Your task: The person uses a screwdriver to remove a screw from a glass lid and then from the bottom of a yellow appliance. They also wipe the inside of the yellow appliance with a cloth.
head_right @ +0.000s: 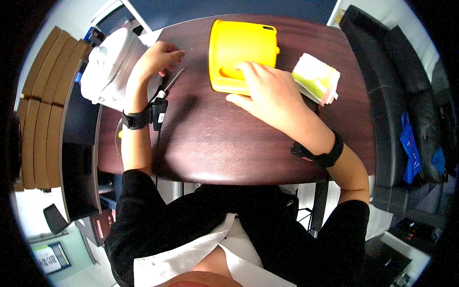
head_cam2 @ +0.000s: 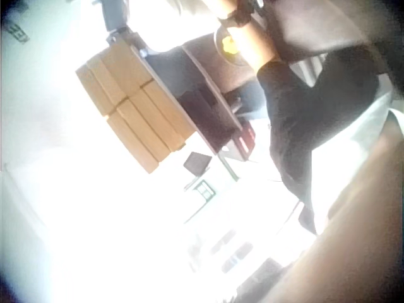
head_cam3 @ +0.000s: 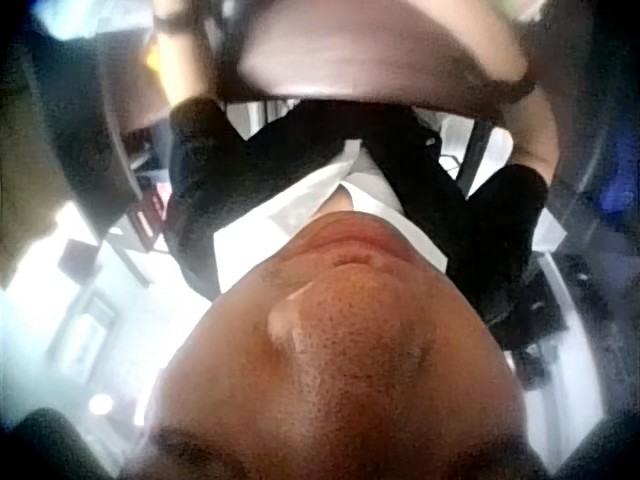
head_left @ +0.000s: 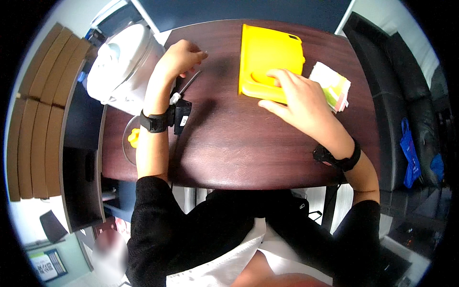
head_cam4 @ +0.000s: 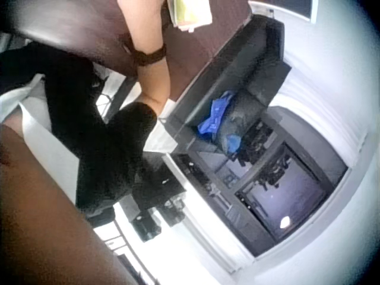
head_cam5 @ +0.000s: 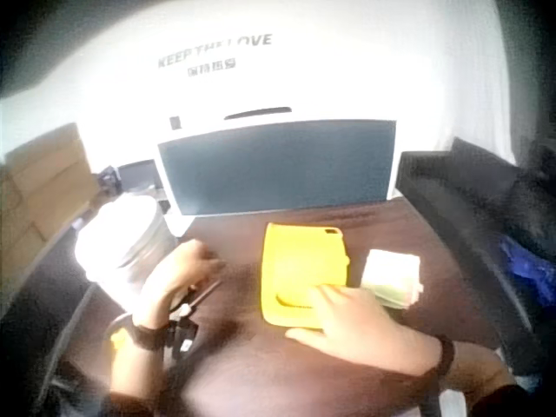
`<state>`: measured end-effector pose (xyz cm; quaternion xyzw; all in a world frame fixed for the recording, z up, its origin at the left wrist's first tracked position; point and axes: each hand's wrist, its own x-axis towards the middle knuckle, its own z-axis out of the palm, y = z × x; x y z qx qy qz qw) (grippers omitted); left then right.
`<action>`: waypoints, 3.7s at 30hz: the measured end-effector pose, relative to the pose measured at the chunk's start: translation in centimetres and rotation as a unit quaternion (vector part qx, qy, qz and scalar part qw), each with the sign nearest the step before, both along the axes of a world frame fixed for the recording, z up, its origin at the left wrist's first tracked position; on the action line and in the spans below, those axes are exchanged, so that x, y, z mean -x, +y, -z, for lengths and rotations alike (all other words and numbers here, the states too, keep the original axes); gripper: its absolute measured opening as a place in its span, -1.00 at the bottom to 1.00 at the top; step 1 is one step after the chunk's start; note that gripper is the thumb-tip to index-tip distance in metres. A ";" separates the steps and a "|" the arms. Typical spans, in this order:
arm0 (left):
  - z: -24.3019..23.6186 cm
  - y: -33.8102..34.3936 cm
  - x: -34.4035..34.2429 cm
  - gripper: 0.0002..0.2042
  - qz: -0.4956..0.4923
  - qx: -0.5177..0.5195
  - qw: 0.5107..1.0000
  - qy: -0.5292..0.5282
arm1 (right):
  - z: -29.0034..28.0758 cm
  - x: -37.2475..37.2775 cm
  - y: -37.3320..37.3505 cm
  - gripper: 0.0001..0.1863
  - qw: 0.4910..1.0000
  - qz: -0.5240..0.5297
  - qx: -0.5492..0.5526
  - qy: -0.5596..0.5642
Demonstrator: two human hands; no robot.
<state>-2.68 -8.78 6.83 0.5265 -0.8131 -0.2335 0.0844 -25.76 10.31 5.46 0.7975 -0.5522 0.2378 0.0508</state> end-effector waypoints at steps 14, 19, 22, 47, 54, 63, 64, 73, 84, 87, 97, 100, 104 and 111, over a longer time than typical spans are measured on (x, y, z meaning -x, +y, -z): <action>8.9 -1.3 -3.3 -0.84 0.022 0.108 0.979 -0.169 | 1.1 1.4 0.9 -0.53 0.998 -0.047 -0.008 -0.046; 3.8 3.1 -3.0 -0.85 0.034 0.158 0.987 -0.024 | 1.7 2.0 0.7 -0.56 0.996 -0.058 0.022 -0.056; -1.0 7.1 -2.1 -0.86 -0.002 0.113 0.989 0.091 | 1.0 2.4 0.7 -0.55 0.992 -0.072 0.047 -0.096; -2.0 9.1 9.0 -0.59 0.029 0.376 0.894 0.241 | -4.2 8.0 1.2 -0.64 0.869 -0.115 -0.070 -0.476; 0.4 5.5 8.1 -0.65 0.005 0.242 0.960 0.140 | -4.4 12.1 0.4 -0.66 0.932 -0.045 -0.040 -0.356; 1.7 0.8 3.6 -0.63 -0.093 -0.101 0.895 0.424 | -5.0 13.2 0.6 -0.74 0.941 0.003 -0.126 -0.313; 1.9 0.4 3.3 -0.64 -0.104 -0.103 0.884 0.444 | -5.1 13.1 0.7 -0.75 0.944 0.004 -0.132 -0.302; 3.4 -4.2 0.9 -0.71 -0.118 -0.123 0.818 0.549 | -2.9 12.8 -0.1 -0.82 0.981 -0.048 -0.054 -0.181; 3.1 -5.1 0.4 -0.70 -0.183 -0.166 0.793 0.556 | -0.9 8.8 -2.0 -0.79 0.967 0.030 -0.117 -0.222; 3.5 -5.7 -0.2 -0.70 -0.179 -0.175 0.796 0.551 | -0.7 8.5 -2.2 -0.79 0.973 0.048 -0.106 -0.198; 3.4 -5.5 -0.1 -0.72 -0.185 -0.169 0.795 0.553 | -0.4 7.5 -2.4 -0.76 0.968 0.067 -0.122 -0.209; 3.5 -5.4 0.2 -0.72 -0.167 -0.164 0.799 0.554 | -0.2 7.7 -2.4 -0.74 0.965 0.079 -0.125 -0.217; 3.6 -5.5 0.1 -0.71 -0.145 -0.173 0.796 0.561 | -0.5 7.7 -2.4 -0.74 0.961 0.103 -0.160 -0.201; 2.2 -2.8 1.4 -0.47 -0.143 -0.131 0.857 0.477 | -0.7 8.0 -2.1 -0.74 0.967 0.105 -0.164 -0.163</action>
